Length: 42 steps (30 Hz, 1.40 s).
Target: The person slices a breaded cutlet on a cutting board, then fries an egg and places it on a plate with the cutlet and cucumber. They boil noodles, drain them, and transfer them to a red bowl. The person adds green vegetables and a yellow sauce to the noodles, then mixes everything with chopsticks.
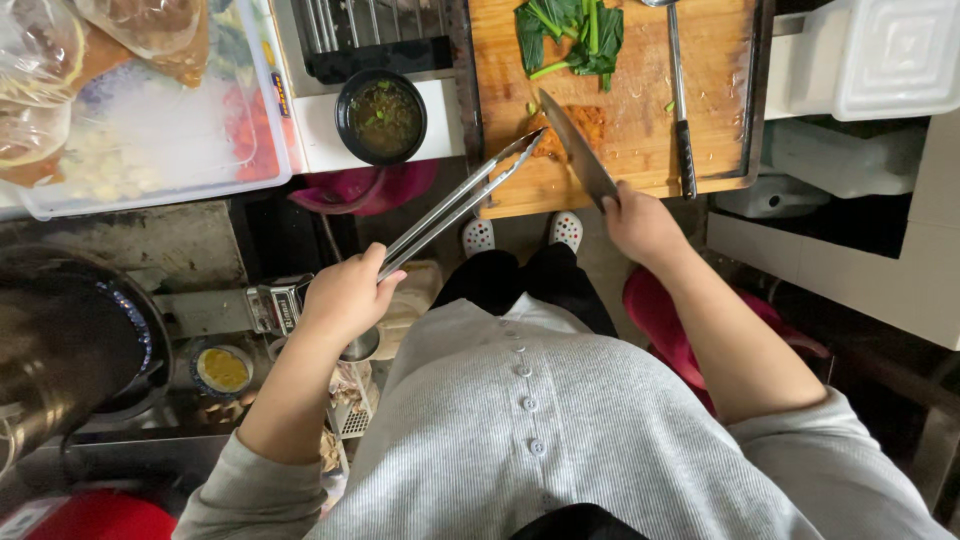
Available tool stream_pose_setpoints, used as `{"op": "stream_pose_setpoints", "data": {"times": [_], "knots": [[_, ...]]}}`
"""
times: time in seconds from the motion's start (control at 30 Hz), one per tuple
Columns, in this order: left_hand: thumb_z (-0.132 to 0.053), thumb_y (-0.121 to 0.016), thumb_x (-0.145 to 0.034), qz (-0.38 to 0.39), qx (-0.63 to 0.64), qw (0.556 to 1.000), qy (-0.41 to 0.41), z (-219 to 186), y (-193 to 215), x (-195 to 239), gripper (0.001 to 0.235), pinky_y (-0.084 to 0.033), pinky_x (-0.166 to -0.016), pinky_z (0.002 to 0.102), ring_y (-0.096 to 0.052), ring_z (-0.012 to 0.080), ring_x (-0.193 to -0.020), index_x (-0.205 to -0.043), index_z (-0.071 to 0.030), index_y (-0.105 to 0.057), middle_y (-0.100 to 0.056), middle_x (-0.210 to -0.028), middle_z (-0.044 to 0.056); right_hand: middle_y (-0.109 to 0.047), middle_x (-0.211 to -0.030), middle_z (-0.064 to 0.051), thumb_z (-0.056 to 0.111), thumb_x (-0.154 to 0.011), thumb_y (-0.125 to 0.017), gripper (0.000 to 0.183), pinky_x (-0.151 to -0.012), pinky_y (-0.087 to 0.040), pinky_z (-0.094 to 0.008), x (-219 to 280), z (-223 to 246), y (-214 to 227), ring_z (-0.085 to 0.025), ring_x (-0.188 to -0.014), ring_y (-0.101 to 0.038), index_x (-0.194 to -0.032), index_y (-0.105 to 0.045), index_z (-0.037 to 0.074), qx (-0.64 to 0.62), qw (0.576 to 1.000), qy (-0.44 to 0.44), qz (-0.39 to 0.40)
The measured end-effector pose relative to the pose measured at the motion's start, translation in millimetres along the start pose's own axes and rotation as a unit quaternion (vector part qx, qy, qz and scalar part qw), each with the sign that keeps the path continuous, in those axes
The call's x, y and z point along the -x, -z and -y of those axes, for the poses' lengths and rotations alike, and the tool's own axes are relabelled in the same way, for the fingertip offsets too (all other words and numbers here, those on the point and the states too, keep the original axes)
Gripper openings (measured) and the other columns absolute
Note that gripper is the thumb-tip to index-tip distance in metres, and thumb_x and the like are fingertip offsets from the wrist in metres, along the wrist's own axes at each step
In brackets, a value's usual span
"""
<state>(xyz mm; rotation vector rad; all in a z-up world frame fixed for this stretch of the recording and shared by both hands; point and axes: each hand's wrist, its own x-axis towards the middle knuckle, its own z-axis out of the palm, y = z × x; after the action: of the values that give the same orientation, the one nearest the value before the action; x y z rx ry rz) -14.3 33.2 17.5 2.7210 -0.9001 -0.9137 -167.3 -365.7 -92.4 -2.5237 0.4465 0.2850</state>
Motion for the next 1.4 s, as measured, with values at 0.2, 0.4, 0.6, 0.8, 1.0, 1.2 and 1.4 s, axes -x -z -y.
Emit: {"op": "stream_pose_setpoints", "data": {"times": [0.2,0.4,0.6,0.8,1.0,1.2,1.4], "knots": [[-0.042,-0.064,-0.097,-0.012,0.004,1.0,-0.021,-15,-9,-4,0.038,-0.053,-0.055,0.051,-0.067,0.0404,-0.064,-0.1,-0.005,-0.055,-0.067,-0.074,0.016,-0.066,-0.074,-0.029,0.028,-0.108,-0.049,0.027,-0.065,-0.052,-0.059,21,8,26,-0.049,-0.07,-0.065,-0.103,-0.053,0.001,0.085,0.991,-0.097,0.033],[-0.041,-0.065,-0.095,-0.017,0.009,1.0,-0.019,-14,-3,0,0.039,-0.053,-0.054,0.05,-0.067,0.0397,-0.063,-0.106,-0.005,-0.055,-0.067,-0.072,0.016,-0.068,-0.074,-0.025,0.029,-0.109,-0.046,0.028,-0.062,-0.056,-0.055,36,40,40,-0.045,-0.068,-0.069,-0.106,-0.052,0.001,0.144,0.978,-0.126,0.084],[-0.041,-0.064,-0.097,0.001,-0.007,1.0,-0.007,-15,-2,-3,0.038,-0.053,-0.054,0.05,-0.067,0.0392,-0.063,-0.106,-0.005,-0.055,-0.067,-0.073,0.016,-0.07,-0.079,-0.027,0.028,-0.106,-0.049,0.027,-0.063,-0.054,-0.055,15,30,2,-0.045,-0.073,-0.069,-0.106,-0.052,0.0,0.106,0.981,-0.141,0.079],[-0.041,-0.064,-0.097,-0.009,-0.019,1.0,-0.003,-14,-2,-5,0.037,-0.053,-0.054,0.051,-0.067,0.0393,-0.063,-0.104,-0.006,-0.055,-0.067,-0.073,0.016,-0.069,-0.08,-0.028,0.025,-0.11,-0.046,0.028,-0.066,-0.057,-0.052,4,3,-24,-0.045,-0.074,-0.07,-0.109,-0.051,-0.003,0.099,0.99,-0.062,0.082],[-0.039,-0.065,-0.096,-0.036,0.029,0.998,-0.035,-8,0,4,0.036,-0.052,-0.054,0.05,-0.066,0.0396,-0.065,-0.103,-0.006,-0.054,-0.068,-0.076,0.015,-0.068,-0.076,-0.027,0.029,-0.108,-0.048,0.029,-0.063,-0.055,-0.055,27,20,7,-0.046,-0.071,-0.069,-0.107,-0.051,0.0,0.104,0.981,-0.14,0.082],[-0.039,-0.065,-0.095,-0.012,0.034,0.999,-0.001,-2,1,19,0.035,-0.051,-0.054,0.05,-0.067,0.0389,-0.065,-0.102,-0.007,-0.054,-0.068,-0.075,0.014,-0.069,-0.074,-0.025,0.031,-0.109,-0.046,0.029,-0.06,-0.056,-0.054,46,61,19,-0.045,-0.069,-0.07,-0.105,-0.049,0.002,0.135,0.974,-0.159,0.094],[-0.04,-0.065,-0.095,-0.011,0.024,0.999,-0.027,-5,-4,8,0.037,-0.052,-0.054,0.05,-0.066,0.0397,-0.064,-0.103,-0.006,-0.054,-0.068,-0.073,0.015,-0.07,-0.077,-0.024,0.029,-0.109,-0.046,0.027,-0.058,-0.058,-0.049,41,58,9,-0.041,-0.07,-0.072,-0.109,-0.048,0.001,0.163,0.969,-0.151,0.11]]}}
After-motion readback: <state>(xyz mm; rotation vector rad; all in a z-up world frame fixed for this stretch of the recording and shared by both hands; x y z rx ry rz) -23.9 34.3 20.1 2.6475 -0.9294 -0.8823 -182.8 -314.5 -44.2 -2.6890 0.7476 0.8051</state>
